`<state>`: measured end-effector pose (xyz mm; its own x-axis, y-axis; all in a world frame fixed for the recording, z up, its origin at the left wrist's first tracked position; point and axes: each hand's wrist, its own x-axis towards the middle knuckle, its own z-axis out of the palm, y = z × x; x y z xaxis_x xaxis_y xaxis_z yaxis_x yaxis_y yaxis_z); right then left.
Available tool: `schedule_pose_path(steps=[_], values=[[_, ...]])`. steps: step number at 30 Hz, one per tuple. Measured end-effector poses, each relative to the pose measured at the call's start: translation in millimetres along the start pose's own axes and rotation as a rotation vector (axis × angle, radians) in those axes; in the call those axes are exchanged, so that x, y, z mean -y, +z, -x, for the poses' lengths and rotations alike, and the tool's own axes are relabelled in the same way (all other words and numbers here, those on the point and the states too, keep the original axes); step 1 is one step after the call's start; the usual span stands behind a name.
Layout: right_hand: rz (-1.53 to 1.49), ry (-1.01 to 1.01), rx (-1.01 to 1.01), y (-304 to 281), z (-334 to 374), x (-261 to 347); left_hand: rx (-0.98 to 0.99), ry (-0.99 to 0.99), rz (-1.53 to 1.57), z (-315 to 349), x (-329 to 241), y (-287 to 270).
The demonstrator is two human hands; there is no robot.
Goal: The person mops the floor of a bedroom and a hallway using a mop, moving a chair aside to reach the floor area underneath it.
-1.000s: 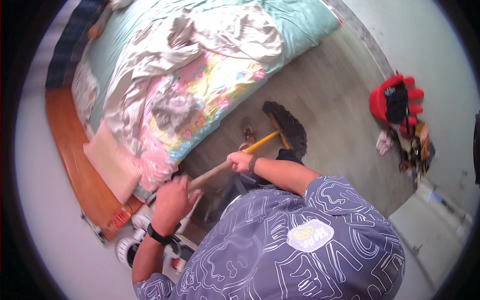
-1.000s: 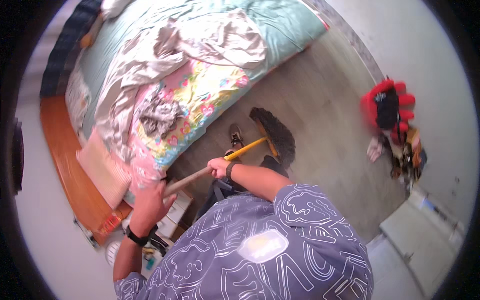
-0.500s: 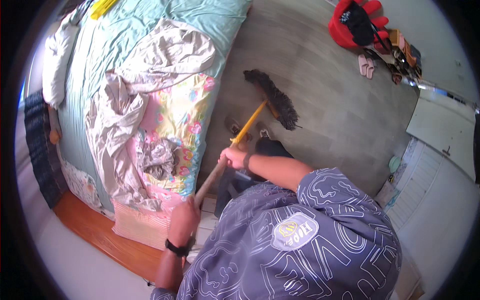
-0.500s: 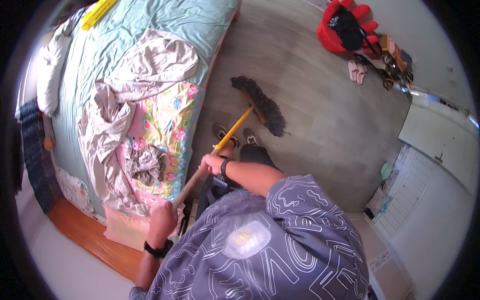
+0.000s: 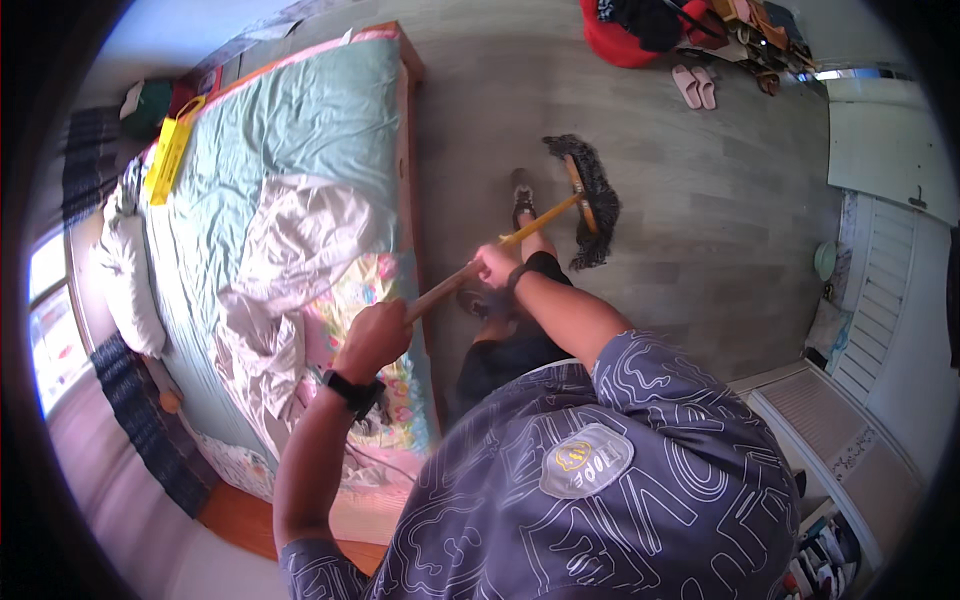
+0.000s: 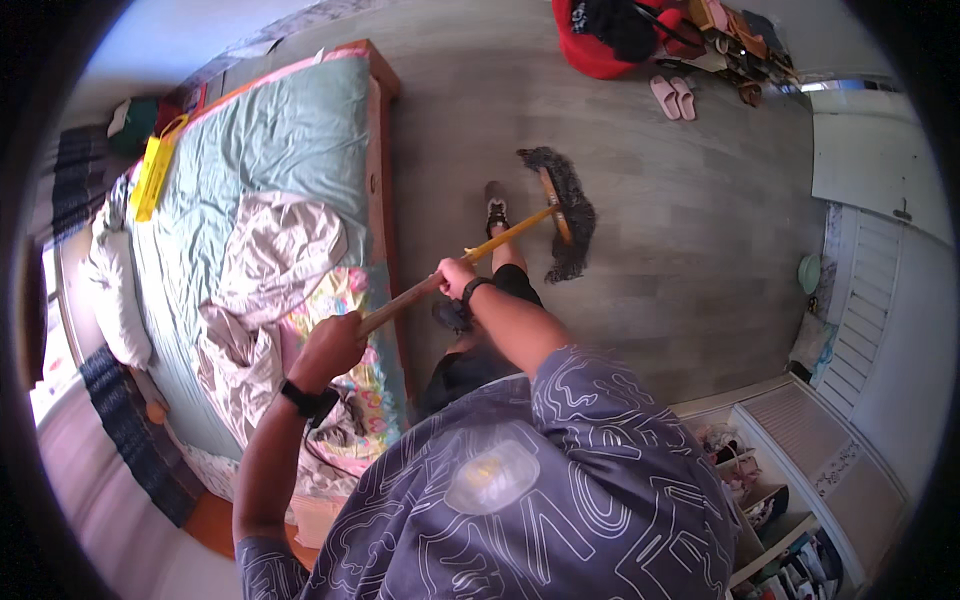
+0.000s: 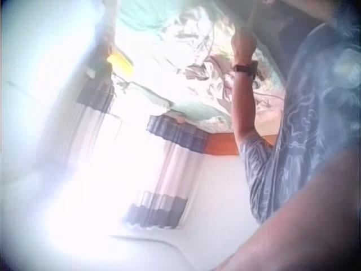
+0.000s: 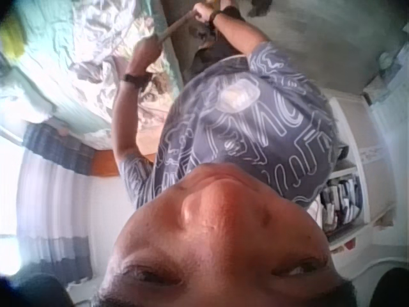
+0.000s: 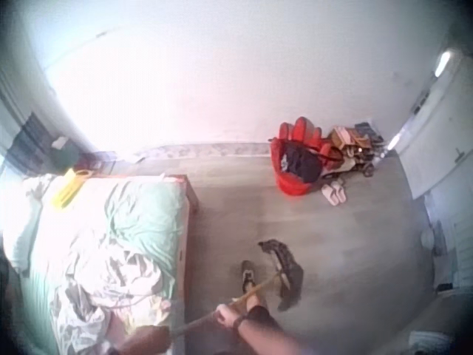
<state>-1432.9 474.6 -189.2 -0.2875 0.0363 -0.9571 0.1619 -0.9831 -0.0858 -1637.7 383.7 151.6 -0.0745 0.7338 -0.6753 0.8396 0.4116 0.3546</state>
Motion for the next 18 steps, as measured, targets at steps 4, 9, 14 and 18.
schedule_pose_path(steps=[4,9,14,18], values=[[-0.181,-0.066,-0.129,-29,43,104,0.040,0.025,-0.055,-100,-61,-46],[-0.515,0.039,0.148,-35,99,213,0.148,0.094,-0.109,-226,-131,-113],[-0.724,-0.094,0.308,-54,148,278,0.353,0.471,-0.186,-339,-227,-115],[-0.009,-0.817,-0.189,-164,135,333,0.373,0.794,-0.411,-437,-331,-88]])
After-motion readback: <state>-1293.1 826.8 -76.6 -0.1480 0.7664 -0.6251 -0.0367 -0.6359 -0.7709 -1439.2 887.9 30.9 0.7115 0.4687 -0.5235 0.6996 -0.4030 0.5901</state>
